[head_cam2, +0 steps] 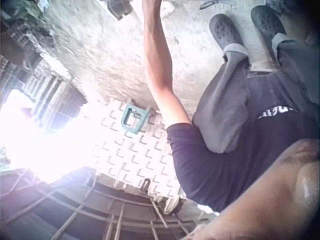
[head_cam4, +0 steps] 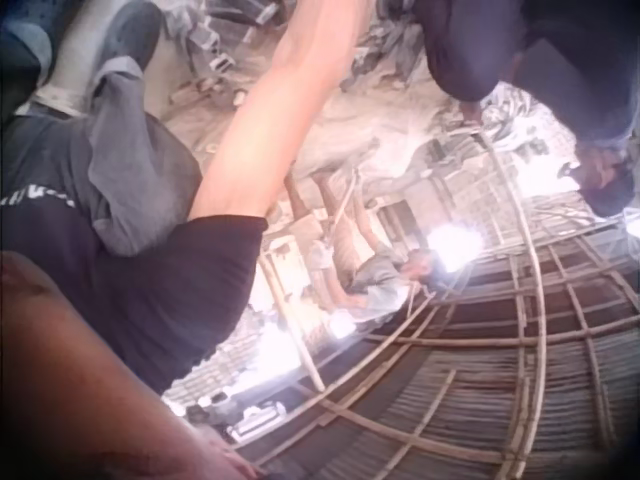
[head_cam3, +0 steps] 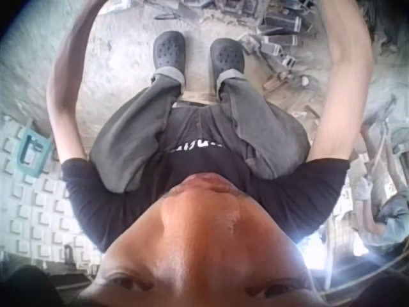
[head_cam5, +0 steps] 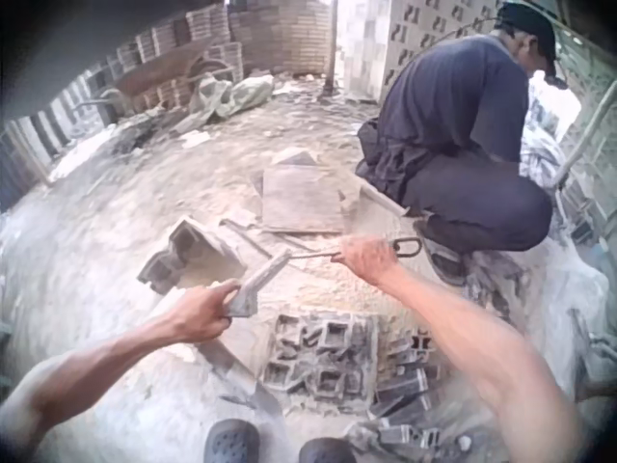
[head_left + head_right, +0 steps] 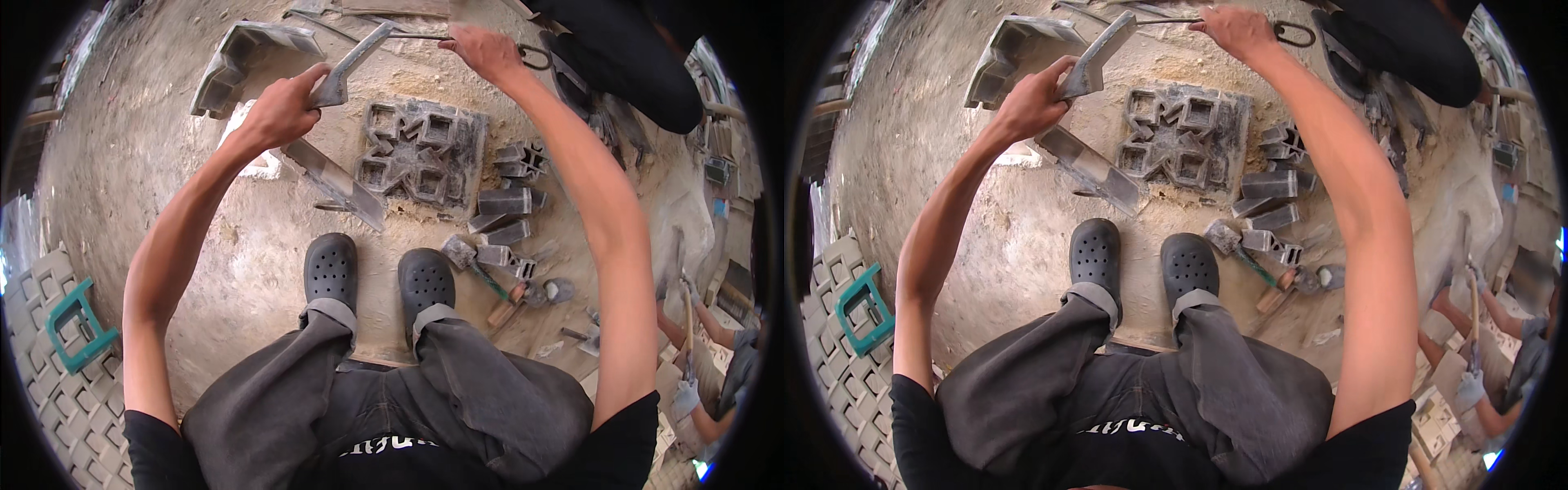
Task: The person removes a decorative cement vent block from a metal mold, cleans the mold with a brush, and then reassembles the metal mold pieces for the next block.
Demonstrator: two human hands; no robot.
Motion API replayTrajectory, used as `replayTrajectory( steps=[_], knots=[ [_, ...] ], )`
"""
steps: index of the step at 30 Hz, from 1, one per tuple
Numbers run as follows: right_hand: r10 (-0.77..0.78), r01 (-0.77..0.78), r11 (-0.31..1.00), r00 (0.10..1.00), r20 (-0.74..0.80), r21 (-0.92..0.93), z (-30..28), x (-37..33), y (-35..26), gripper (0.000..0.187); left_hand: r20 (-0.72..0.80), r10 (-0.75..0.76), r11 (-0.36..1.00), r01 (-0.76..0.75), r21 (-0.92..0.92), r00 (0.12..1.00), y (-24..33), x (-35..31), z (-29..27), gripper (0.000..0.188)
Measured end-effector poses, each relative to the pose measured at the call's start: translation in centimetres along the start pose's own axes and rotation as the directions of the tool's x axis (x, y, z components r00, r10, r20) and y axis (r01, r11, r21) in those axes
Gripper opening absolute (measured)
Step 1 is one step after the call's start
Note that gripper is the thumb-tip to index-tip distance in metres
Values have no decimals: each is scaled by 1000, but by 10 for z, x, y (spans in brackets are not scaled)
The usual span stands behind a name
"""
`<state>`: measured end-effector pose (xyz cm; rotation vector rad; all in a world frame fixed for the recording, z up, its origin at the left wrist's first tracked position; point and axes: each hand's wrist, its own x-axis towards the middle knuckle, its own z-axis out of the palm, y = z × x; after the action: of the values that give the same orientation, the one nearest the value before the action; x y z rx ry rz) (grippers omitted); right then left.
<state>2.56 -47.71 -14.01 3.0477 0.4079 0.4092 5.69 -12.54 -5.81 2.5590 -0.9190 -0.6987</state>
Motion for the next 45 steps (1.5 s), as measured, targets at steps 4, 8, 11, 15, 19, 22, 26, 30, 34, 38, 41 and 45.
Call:
replayTrajectory(
  steps=[4,8,11,15,19,22,26,30,34,38,41,45],
  knots=[
    [199,-231,960,960,199,158,6,-19,-23,40,-108,143,987,-149,-55,984,-28,25,10,62],
    [330,-471,849,828,453,241,14,-32,-48,44,-20,273,961,-272,44,962,-57,66,16,68],
    [396,-563,796,762,513,222,20,-53,-39,44,96,307,949,-313,45,947,-48,91,17,72],
    [439,-576,798,758,482,178,19,-61,-31,44,133,407,902,-421,97,904,-49,117,18,83],
    [401,-471,869,850,342,152,-5,-47,-28,45,197,307,952,-299,-71,931,-55,124,-1,82],
    [452,-583,797,749,484,157,-18,-39,-36,40,161,414,910,-411,-56,896,-68,137,-6,80],
    [529,-844,507,463,711,173,-19,-56,-70,52,245,373,890,-420,180,895,-40,150,-11,75],
    [594,-852,474,496,633,223,4,-99,-86,59,285,448,833,-511,211,847,0,159,3,74],
    [602,-886,407,444,664,224,19,-123,-101,63,379,415,813,-524,254,827,7,164,23,73],
    [565,-899,366,421,709,242,25,-134,-92,63,403,433,809,-544,221,807,4,175,39,72],
    [524,-873,403,467,712,276,16,-129,-81,62,395,471,808,-566,166,789,-7,178,39,72],
    [441,-931,291,334,833,220,-36,-101,-76,59,424,415,865,-494,93,805,-27,177,41,70]
  ],
)
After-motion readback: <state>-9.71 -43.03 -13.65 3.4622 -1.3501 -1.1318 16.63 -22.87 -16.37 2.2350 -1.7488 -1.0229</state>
